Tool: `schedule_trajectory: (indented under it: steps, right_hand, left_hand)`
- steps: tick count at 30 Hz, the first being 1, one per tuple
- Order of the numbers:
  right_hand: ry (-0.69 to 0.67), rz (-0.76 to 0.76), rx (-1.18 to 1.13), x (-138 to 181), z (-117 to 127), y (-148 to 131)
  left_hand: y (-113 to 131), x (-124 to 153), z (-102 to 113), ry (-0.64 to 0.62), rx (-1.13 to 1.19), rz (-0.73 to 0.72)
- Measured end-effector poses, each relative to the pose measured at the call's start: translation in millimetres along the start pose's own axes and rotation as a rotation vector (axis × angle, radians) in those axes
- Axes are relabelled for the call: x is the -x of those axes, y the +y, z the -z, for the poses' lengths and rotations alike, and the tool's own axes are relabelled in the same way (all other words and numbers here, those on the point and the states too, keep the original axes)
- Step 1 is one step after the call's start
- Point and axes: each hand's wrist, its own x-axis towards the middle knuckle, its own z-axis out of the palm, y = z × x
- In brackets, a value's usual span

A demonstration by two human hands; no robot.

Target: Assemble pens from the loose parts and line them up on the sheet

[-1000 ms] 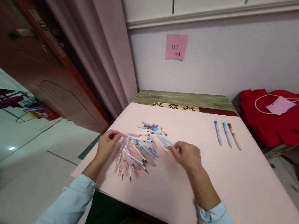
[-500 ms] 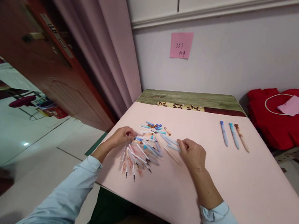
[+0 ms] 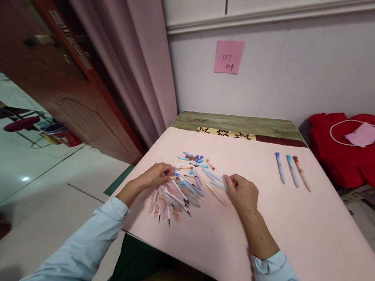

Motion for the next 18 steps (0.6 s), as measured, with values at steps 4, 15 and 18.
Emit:
schedule_trajectory:
  steps: [4, 15, 18]
  right_hand:
    - [0.004, -0.011, -0.016, 0.1, 2.3, -1.9]
    - [-0.194, 0.008, -0.756, 10.7, -10.5, -26.5]
    - [-0.383, -0.013, -0.950, 11.7, -14.5, -29.5]
  left_hand:
    - [2.7, 4.0, 2.0, 0.111, 0.140, 0.040]
    - [108.3, 13.2, -64.4, 0.166, 1.460, 0.419]
    - [118.5, 10.3, -84.2, 0.180, 1.504, 0.442]
